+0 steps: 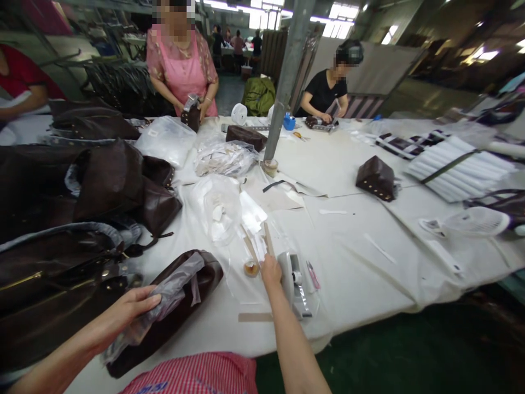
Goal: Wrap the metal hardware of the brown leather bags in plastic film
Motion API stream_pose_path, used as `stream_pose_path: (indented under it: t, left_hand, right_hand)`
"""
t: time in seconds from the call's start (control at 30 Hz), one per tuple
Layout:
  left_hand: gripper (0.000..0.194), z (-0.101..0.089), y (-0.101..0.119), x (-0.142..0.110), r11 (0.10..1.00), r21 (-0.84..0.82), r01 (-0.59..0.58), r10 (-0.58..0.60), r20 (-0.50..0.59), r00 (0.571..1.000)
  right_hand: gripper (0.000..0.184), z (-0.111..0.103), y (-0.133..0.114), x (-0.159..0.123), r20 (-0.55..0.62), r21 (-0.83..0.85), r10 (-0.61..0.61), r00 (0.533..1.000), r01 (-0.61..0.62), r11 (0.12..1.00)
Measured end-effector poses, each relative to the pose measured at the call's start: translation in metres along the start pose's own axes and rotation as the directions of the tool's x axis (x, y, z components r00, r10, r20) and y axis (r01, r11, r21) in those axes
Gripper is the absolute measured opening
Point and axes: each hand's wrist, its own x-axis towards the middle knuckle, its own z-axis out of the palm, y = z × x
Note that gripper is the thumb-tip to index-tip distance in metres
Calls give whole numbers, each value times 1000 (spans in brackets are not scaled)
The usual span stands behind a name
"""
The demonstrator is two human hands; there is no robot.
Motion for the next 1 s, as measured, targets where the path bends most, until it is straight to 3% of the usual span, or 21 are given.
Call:
stream_pose_path:
  t: [0.17,0.53,1.0]
  left_hand:
    - [49,0,-7,2,999,-39,-19,19,-21,1000]
    - [47,13,8,-10,996,-88,25,-29,-50,998]
    - [52,10,4,-10,997,-81,21,-25,-48,999]
  right_hand:
    - [17,4,-4,22,78,-99,22,997,-15,995]
    - [15,2,26,49,207,-105,-85,975,108,989]
    - [34,7,14,22,123,-299,-189,974,218,929]
